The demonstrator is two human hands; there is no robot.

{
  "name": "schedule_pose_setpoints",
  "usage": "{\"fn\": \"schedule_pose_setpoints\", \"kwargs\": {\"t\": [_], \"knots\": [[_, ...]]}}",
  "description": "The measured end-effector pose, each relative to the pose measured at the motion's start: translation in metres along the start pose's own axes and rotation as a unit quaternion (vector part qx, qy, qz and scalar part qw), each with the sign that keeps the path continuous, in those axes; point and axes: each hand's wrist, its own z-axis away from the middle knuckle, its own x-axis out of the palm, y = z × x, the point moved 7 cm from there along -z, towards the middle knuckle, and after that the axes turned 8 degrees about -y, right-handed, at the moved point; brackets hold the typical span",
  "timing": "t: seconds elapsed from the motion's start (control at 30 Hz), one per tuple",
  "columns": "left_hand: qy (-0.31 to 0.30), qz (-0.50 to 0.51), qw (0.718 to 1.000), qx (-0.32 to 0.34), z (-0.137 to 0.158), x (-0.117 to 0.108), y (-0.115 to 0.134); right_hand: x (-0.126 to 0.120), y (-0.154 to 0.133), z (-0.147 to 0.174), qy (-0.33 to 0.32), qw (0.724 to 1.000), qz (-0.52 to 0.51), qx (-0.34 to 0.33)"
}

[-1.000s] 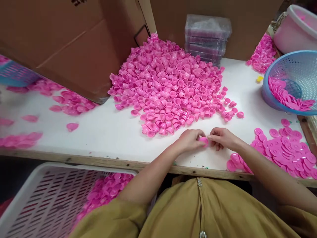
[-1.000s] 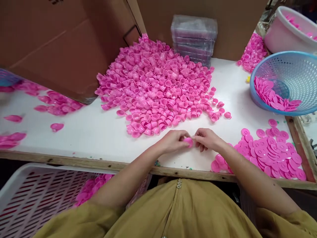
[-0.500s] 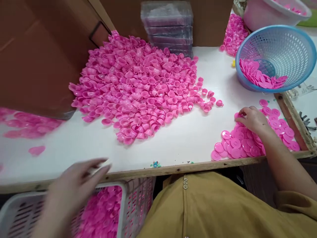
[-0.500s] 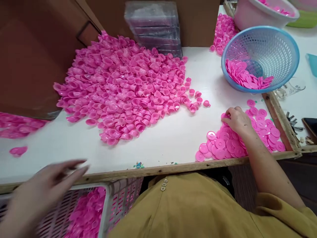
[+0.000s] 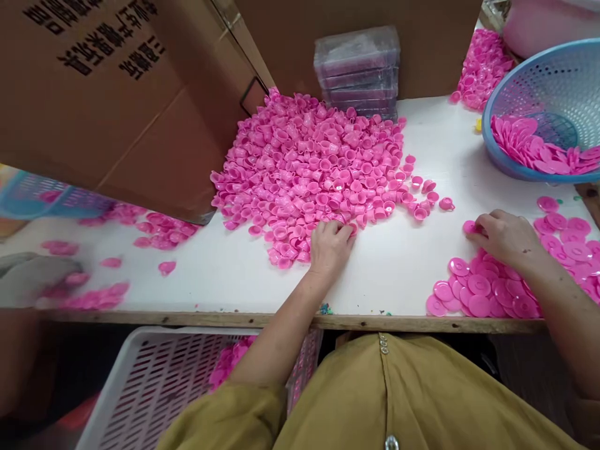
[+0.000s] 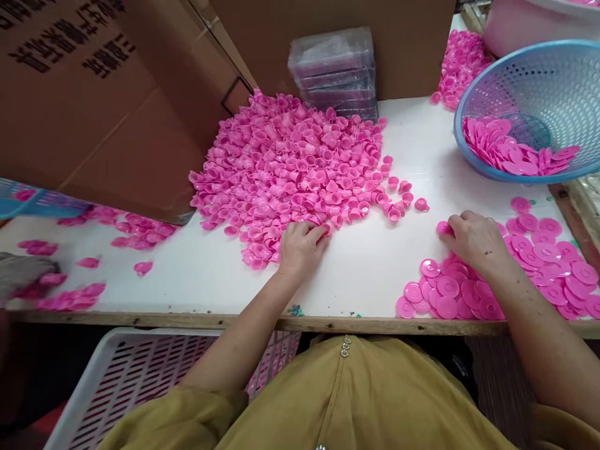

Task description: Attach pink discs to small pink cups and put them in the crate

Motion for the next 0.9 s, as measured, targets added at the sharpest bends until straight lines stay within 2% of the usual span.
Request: {"fn": "schedule_pose_setpoints", "kwargs": {"t": [0.13, 0.2, 0.27, 0.33, 0.43, 0.47, 0.53, 0.6, 0.7, 0.8, 0.9], "knots": [[-0.07, 0.016, 0.996, 0.056, 0.021, -0.012, 0.019, -0.009, -0.004, 0.004, 0.058, 0.997, -0.045, 0.004], [-0.13, 0.019, 0.99, 0.06, 0.027, -0.012, 0.027, -0.017, -0.007, 0.006, 0.083, 0.989, -0.12, 0.022], [-0.186, 0.015, 0.981, 0.059, 0.027, -0.006, 0.03, -0.019, -0.014, 0.007, 0.074, 0.967, -0.24, 0.036], [-0.206, 0.026, 0.976, 0.059, 0.023, -0.003, 0.031, -0.015, -0.027, 0.007, 0.028, 0.915, -0.401, 0.037], [-0.165, 0.076, 0.981, 0.068, 0.016, -0.01, 0.03, -0.004, -0.055, 0.008, -0.057, 0.786, -0.616, 0.017], [-0.15, 0.089, 0.982, 0.072, 0.017, -0.014, 0.03, -0.002, -0.063, 0.008, -0.076, 0.75, -0.657, 0.009], [-0.149, 0.103, 0.981, 0.076, 0.023, -0.019, 0.033, 0.001, -0.076, 0.009, -0.107, 0.708, -0.698, -0.004], [-0.184, 0.113, 0.974, 0.07, 0.032, -0.015, 0.037, 0.005, -0.085, 0.01, -0.141, 0.693, -0.707, -0.014], [-0.211, 0.155, 0.962, 0.077, 0.045, 0.001, 0.05, 0.01, -0.096, 0.014, -0.192, 0.691, -0.697, -0.026], [-0.171, 0.223, 0.953, 0.111, 0.047, 0.019, 0.064, 0.012, -0.108, 0.017, -0.22, 0.693, -0.684, -0.048], [-0.127, 0.287, 0.944, 0.103, 0.044, 0.033, 0.066, 0.013, -0.124, 0.021, -0.238, 0.686, -0.686, -0.056]]}}
